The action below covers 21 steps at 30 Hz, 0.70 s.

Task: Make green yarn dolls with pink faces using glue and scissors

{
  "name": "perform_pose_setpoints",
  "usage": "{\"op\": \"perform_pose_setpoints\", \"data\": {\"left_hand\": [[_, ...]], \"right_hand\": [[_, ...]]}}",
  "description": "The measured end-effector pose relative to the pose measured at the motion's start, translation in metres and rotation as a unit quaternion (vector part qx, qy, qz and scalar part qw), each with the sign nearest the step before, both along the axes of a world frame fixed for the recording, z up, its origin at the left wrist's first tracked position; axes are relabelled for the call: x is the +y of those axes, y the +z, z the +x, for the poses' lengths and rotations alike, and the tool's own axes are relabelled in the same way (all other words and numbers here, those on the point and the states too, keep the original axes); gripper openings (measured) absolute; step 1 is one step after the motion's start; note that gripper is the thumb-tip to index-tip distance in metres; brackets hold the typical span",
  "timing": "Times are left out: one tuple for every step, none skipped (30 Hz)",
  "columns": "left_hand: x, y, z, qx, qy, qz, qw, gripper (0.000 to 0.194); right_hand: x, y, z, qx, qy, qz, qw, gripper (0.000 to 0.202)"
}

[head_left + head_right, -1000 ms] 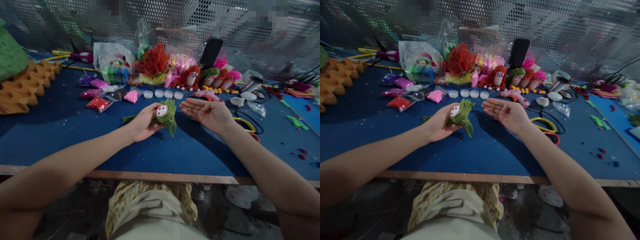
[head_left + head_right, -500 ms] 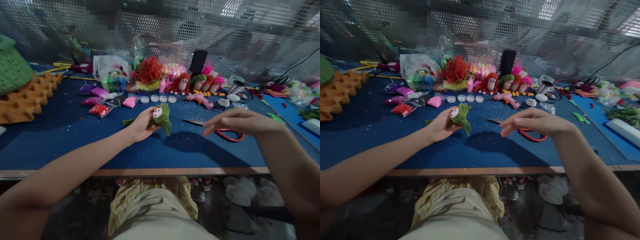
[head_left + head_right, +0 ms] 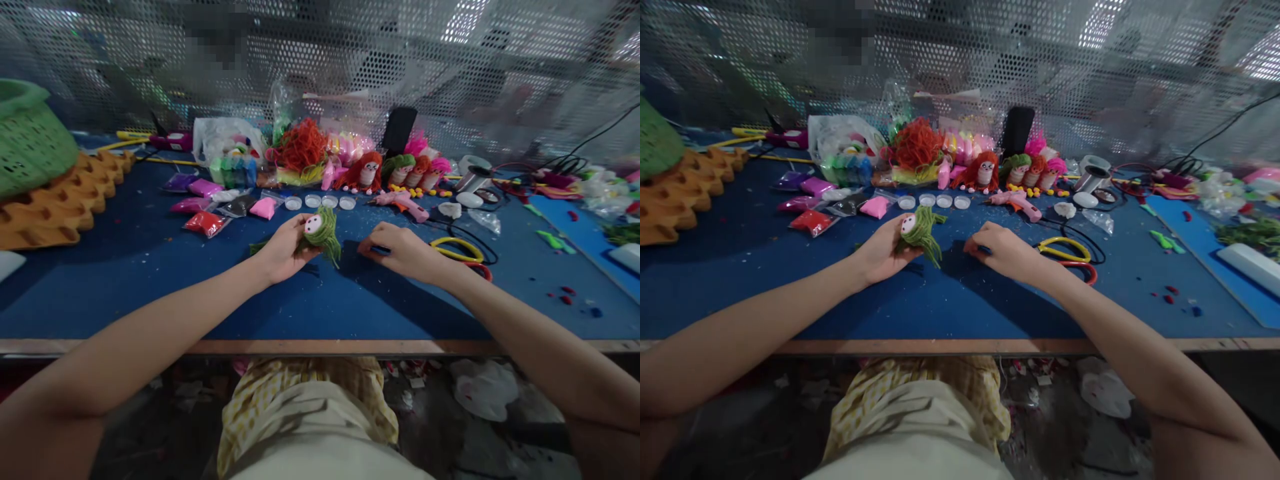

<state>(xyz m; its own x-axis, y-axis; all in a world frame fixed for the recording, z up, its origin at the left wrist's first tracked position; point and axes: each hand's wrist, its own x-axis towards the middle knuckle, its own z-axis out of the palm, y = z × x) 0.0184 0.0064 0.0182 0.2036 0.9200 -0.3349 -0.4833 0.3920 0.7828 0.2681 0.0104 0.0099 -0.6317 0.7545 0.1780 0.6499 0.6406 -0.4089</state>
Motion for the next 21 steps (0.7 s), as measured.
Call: {"op": "perform_pose_setpoints", "data": {"left_hand": [[0.0,0.0,0.0,0.001,0.0,-0.001,1.0,0.021],[-0.001,0.001,0.0,0.002,0.001,-0.001,1.0,0.022],[-0.001,0.001,0.0,0.002,0.002,-0.001,1.0,0.023],[-0.001,0.001,0.0,0.003,0.002,-0.002,1.0,0.023],[-0.001,0.001,0.001,0.003,0.001,-0.002,1.0,0.024],[-0.001,0.001,0.001,0.003,0.0,-0.003,1.0,0.024],[-0.001,0.001,0.001,0.004,-0.003,-0.003,1.0,0.023],[-0.001,0.002,0.001,0.004,-0.005,-0.004,1.0,0.023],[-0.001,0.002,0.001,0.006,-0.008,-0.005,1.0,0.023],[-0.002,0.002,0.001,0.007,-0.011,-0.006,1.0,0.023],[-0.002,0.003,0.001,0.008,-0.014,-0.007,1.0,0.023],[-0.003,0.004,0.001,0.01,-0.019,-0.007,1.0,0.023],[-0.003,0.005,0.001,0.012,-0.025,-0.008,1.0,0.023],[-0.005,0.007,0.001,0.014,-0.033,-0.008,0.999,0.024],[-0.006,0.008,0.0,0.017,-0.045,-0.005,0.999,0.024],[-0.007,0.008,-0.001,0.02,-0.062,0.0,0.998,0.024],[-0.009,0.009,-0.002,0.023,-0.081,0.008,0.996,0.024],[-0.01,0.009,-0.002,0.024,-0.1,0.018,0.995,0.024],[-0.011,0.009,-0.003,0.023,-0.119,0.03,0.992,0.023],[-0.012,0.008,-0.004,0.022,-0.134,0.041,0.99,0.022],[-0.013,0.008,-0.004,0.019,-0.145,0.049,0.988,0.022]], "right_hand": [[-0.002,0.006,0.001,-0.011,0.005,-0.013,1.0,0.023],[-0.006,0.015,0.003,-0.024,0.011,-0.038,0.999,0.023],[-0.01,0.027,0.006,-0.04,0.014,-0.077,0.996,0.023],[-0.014,0.042,0.01,-0.062,0.033,-0.136,0.988,0.019],[-0.019,0.057,0.014,-0.1,0.071,-0.231,0.965,0.019],[-0.023,0.071,0.019,-0.152,0.112,-0.35,0.918,0.021],[-0.027,0.084,0.023,-0.193,0.137,-0.445,0.863,0.023],[-0.03,0.095,0.026,-0.211,0.146,-0.488,0.834,0.023],[-0.033,0.102,0.027,-0.21,0.138,-0.478,0.842,0.024],[-0.034,0.105,0.028,-0.206,0.136,-0.46,0.853,0.025],[-0.034,0.106,0.026,-0.197,0.135,-0.43,0.87,0.025],[-0.034,0.105,0.024,-0.185,0.136,-0.4,0.887,0.026],[-0.032,0.102,0.02,-0.172,0.136,-0.372,0.902,0.028],[-0.031,0.099,0.016,-0.156,0.131,-0.344,0.917,0.031],[-0.029,0.095,0.011,-0.137,0.115,-0.308,0.934,0.035],[-0.027,0.092,0.006,-0.119,0.087,-0.264,0.953,0.038],[-0.024,0.09,0.001,-0.104,0.046,-0.21,0.971,0.039],[-0.021,0.087,-0.004,-0.092,-0.009,-0.144,0.985,0.038],[-0.016,0.085,-0.007,-0.088,-0.077,-0.074,0.99,0.037],[-0.011,0.081,-0.01,-0.087,-0.155,-0.002,0.984,0.035],[-0.004,0.076,-0.01,-0.093,-0.236,0.065,0.965,0.035]]}}
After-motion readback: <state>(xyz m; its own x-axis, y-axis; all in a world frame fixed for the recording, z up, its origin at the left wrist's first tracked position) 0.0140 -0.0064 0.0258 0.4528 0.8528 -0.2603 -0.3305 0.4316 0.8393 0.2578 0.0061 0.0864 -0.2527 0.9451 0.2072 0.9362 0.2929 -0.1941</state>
